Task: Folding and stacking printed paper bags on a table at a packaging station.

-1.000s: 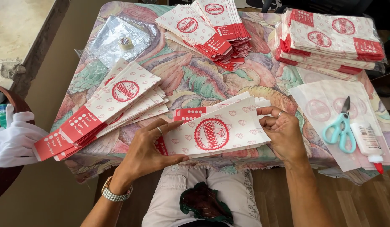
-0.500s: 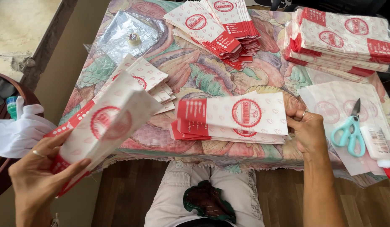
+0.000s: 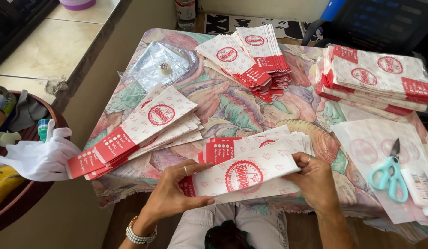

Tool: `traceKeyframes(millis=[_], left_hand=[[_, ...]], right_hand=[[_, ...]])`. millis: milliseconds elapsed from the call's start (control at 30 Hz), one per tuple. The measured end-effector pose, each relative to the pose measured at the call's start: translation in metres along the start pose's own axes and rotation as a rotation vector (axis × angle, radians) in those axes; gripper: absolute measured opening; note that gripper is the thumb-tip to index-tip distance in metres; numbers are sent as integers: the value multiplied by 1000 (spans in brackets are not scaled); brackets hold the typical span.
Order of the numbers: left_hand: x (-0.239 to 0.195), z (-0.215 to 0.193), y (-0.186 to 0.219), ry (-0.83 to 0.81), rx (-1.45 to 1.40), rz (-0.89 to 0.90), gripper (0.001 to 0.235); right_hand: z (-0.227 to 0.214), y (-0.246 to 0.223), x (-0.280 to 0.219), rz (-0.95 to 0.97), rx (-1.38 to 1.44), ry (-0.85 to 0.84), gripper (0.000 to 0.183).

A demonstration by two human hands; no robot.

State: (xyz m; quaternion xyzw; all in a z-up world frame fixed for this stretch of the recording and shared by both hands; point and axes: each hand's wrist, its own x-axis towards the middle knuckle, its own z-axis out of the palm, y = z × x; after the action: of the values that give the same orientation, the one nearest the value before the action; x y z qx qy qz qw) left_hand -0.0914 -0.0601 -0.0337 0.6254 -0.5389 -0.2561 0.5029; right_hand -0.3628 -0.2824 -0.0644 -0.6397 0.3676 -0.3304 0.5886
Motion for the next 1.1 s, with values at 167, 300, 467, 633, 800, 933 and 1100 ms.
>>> traceKeyframes(millis=[167,300,467,633,800,933,1100], left_hand=[[-1,-2,-2,-31,130,20,70],[-20,-33,-19,-14,133,-34,65],[-72,-99,-55,476,23,-104,72],[-80,-104,-29,625,-161,-208,75],[-45,-69,-35,320,-169,62,74],[-6,-22,-8,81,-64,97,66],[11,-2,-1,-88,75,28,67]], right_hand=[[-10,-3,3,98,4,36,42],[-54,35,28,-144,59,99,26],[-58,-5,34,-35,-83,303,48],[-61,-6,39,205,-460,255,37],[-57,-24,20,-94,-1120,355,34],[-24,-35,4,3,-140,64,34],[-35,10,8,58,100,40,19]])
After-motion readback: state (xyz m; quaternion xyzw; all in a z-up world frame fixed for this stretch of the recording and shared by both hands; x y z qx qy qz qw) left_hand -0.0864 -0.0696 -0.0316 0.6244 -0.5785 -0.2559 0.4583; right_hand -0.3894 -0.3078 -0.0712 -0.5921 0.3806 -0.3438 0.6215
